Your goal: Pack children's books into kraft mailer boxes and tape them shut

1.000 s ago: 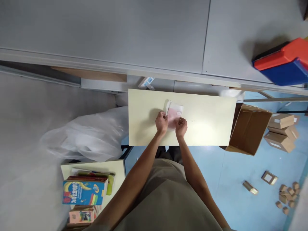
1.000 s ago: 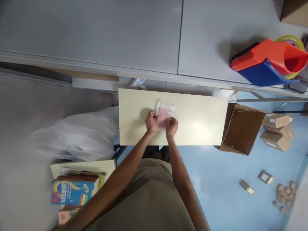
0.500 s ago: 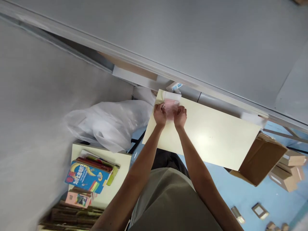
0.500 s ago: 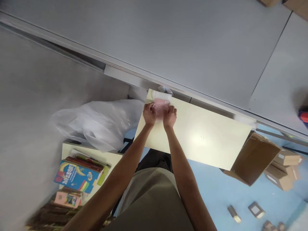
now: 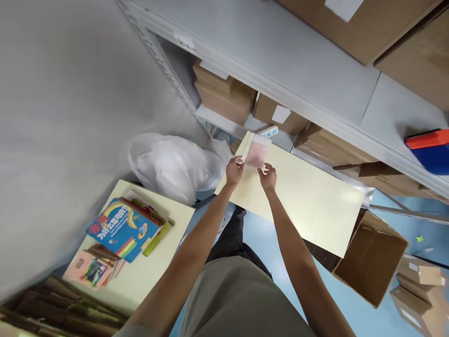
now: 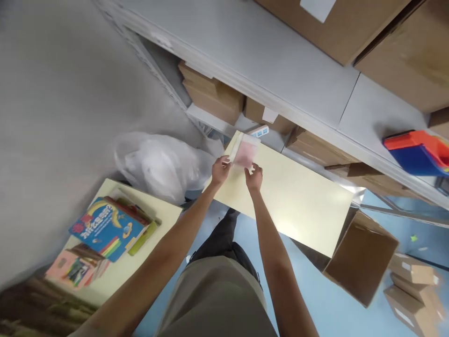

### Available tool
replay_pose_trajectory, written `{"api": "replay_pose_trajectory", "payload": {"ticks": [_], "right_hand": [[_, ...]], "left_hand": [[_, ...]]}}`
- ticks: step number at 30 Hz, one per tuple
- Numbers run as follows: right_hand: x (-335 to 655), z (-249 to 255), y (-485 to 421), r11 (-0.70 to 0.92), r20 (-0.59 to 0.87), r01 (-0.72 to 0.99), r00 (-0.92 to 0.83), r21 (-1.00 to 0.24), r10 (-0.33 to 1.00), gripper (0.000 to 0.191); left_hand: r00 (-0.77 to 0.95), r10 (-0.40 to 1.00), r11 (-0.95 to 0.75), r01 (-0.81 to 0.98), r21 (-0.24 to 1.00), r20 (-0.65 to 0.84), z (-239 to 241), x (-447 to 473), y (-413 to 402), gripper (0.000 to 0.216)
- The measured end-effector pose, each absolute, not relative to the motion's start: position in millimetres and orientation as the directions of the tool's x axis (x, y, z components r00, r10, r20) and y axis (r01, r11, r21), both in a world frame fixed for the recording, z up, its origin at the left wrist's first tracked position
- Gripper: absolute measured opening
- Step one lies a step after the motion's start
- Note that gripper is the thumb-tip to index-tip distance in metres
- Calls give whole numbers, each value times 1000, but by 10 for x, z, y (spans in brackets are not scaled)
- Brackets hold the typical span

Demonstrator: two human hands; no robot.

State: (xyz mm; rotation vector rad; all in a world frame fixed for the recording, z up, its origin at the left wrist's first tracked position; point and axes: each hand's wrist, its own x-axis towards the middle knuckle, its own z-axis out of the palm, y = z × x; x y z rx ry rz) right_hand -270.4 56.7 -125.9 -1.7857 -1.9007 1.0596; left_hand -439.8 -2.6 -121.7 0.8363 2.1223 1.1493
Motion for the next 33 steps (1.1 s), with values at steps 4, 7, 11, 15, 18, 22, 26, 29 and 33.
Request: {"api": "replay_pose_trajectory", "payload": {"ticks": [4,7,11,15,18,22,26,29,33], "right_hand": [[-2385,-1075,-437,21,-175,628,-248,-778,953,37],[-2235,-1033,-1214,36,-170,581,-296,-813,940,36],[-2227,-950,-2209,57,-168,499,-395,-864,903,42],[-2336,-796,-3150,60,-193,409,-547,-910,814,50],[-2450,-677,-3787,88,-198,365,-677,-927,709,51],[-2631,-539,-4579,135,-208,320,-830,-938,518,45],[-2832,-471,-5417,192,-220,290,-922,-937,320,38],[-3015,-503,-6091,213,-224,263,-956,-941,192,32],[-3254,-599,-6897,271,-299,327,-944,-905,137,23]], "left_hand": [[-718,684,388,209,897,-128,-900,-4300,-1360,28],[-795,597,402,182,897,-106,-734,-4201,-2491,24],[-871,484,401,139,905,-81,-574,-4032,-3927,22],[-926,371,396,92,914,-67,-433,-3896,-5109,23],[-954,297,395,92,914,-32,-336,-3863,-5864,27],[-974,227,488,123,864,11,-240,-3848,-6862,33],[-981,191,672,154,725,32,-225,-3769,-7904,36],[-977,211,790,163,591,-13,-291,-3695,-8665,63],[-942,321,850,243,468,-94,-452,-3662,-9517,101]]}}
